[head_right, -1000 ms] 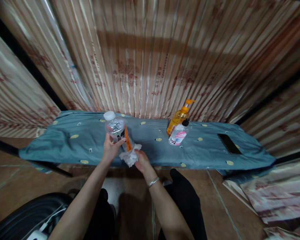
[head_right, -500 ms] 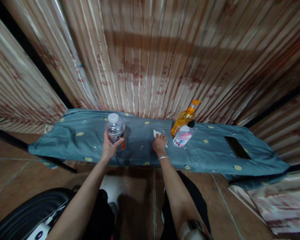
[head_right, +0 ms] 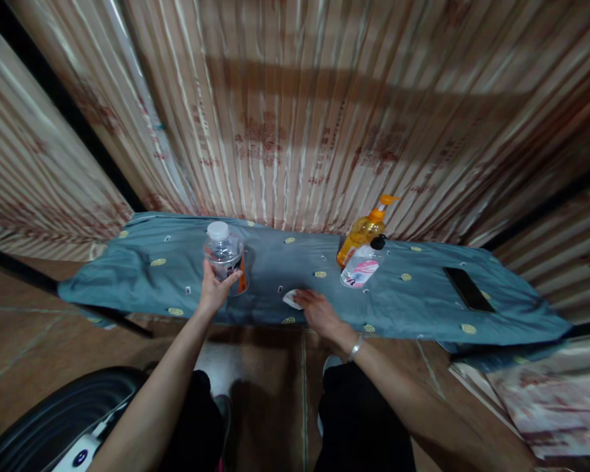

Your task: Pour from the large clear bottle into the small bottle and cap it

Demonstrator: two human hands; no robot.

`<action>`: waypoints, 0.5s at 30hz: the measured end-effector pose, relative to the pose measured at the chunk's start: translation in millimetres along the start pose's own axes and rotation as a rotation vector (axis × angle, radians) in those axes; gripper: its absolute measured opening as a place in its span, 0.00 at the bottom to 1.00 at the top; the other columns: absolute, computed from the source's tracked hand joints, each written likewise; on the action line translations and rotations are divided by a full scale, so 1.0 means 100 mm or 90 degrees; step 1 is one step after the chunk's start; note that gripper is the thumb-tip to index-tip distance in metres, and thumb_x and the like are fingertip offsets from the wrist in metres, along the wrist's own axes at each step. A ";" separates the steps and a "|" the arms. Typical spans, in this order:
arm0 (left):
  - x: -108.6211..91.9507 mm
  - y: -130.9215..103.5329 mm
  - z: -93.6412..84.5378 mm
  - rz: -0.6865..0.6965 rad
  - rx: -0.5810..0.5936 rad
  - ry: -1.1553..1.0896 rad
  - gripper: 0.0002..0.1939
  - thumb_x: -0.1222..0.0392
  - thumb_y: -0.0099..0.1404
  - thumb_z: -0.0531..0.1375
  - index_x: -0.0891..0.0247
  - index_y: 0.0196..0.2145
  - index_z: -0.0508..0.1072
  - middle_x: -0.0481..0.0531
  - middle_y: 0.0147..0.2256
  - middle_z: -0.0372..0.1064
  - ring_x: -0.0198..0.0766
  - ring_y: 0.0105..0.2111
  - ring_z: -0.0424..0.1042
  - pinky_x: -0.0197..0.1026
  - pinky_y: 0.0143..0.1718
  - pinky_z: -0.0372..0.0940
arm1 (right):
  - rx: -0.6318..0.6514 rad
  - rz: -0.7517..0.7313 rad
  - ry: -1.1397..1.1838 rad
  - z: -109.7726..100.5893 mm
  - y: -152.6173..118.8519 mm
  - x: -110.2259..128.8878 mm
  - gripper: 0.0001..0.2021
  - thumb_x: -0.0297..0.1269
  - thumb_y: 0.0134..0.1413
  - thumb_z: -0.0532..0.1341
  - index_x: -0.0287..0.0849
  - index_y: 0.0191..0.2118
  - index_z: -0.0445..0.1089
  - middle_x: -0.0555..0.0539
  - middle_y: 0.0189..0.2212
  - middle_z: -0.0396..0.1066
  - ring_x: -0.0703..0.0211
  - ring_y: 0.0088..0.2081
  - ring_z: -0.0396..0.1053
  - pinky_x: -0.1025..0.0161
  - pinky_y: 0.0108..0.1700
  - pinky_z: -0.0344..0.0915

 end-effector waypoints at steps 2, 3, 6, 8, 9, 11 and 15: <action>-0.02 -0.01 -0.01 -0.005 -0.006 -0.002 0.46 0.52 0.46 0.71 0.63 0.59 0.57 0.62 0.55 0.66 0.50 0.57 0.67 0.52 0.63 0.57 | -0.015 0.074 -0.063 -0.12 -0.24 -0.36 0.27 0.21 0.55 0.50 0.34 0.60 0.67 0.34 0.61 0.65 0.49 0.60 0.64 0.51 0.62 0.60; -0.03 -0.01 -0.01 -0.005 -0.009 -0.003 0.46 0.52 0.46 0.71 0.63 0.59 0.57 0.62 0.56 0.66 0.50 0.57 0.67 0.52 0.63 0.57 | -0.019 0.109 -0.088 -0.18 -0.32 -0.50 0.26 0.21 0.55 0.51 0.32 0.59 0.68 0.32 0.60 0.66 0.48 0.60 0.65 0.52 0.63 0.59; -0.06 -0.02 -0.01 -0.003 -0.015 -0.008 0.48 0.51 0.47 0.70 0.62 0.61 0.54 0.62 0.58 0.63 0.49 0.59 0.65 0.50 0.64 0.55 | -0.048 0.183 -0.102 -0.28 -0.39 -0.71 0.24 0.21 0.53 0.53 0.34 0.56 0.71 0.33 0.58 0.68 0.47 0.59 0.67 0.53 0.62 0.61; -0.06 -0.02 -0.02 -0.007 -0.020 -0.005 0.50 0.51 0.47 0.70 0.64 0.63 0.52 0.63 0.59 0.62 0.50 0.61 0.63 0.51 0.65 0.53 | -0.092 0.211 -0.074 -0.34 -0.28 -0.70 0.25 0.21 0.54 0.53 0.36 0.57 0.71 0.35 0.58 0.68 0.47 0.59 0.67 0.54 0.61 0.62; -0.06 -0.01 -0.02 -0.009 -0.021 -0.003 0.51 0.51 0.47 0.70 0.64 0.63 0.51 0.65 0.60 0.61 0.51 0.61 0.63 0.52 0.65 0.52 | -0.118 0.222 -0.054 -0.36 -0.17 -0.67 0.25 0.22 0.55 0.52 0.36 0.58 0.70 0.35 0.59 0.68 0.47 0.60 0.67 0.54 0.62 0.62; -0.03 -0.01 -0.02 -0.014 -0.019 0.000 0.52 0.50 0.48 0.70 0.65 0.64 0.50 0.66 0.61 0.59 0.52 0.62 0.61 0.53 0.66 0.50 | -0.158 0.232 -0.014 -0.40 0.13 -0.59 0.25 0.22 0.57 0.51 0.33 0.60 0.67 0.33 0.60 0.66 0.47 0.61 0.64 0.53 0.64 0.58; 0.05 0.00 -0.02 -0.014 -0.004 0.001 0.51 0.50 0.50 0.70 0.65 0.64 0.49 0.67 0.62 0.57 0.54 0.63 0.59 0.55 0.67 0.48 | -0.157 0.221 0.033 -0.31 0.84 -0.32 0.27 0.21 0.56 0.51 0.31 0.62 0.63 0.30 0.60 0.65 0.45 0.63 0.61 0.45 0.65 0.55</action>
Point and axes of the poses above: each hand's wrist, its own y-axis towards the middle knuckle, its own z-axis out of the palm, x = y × z, the point moved 5 cm from there along y, towards the middle knuckle
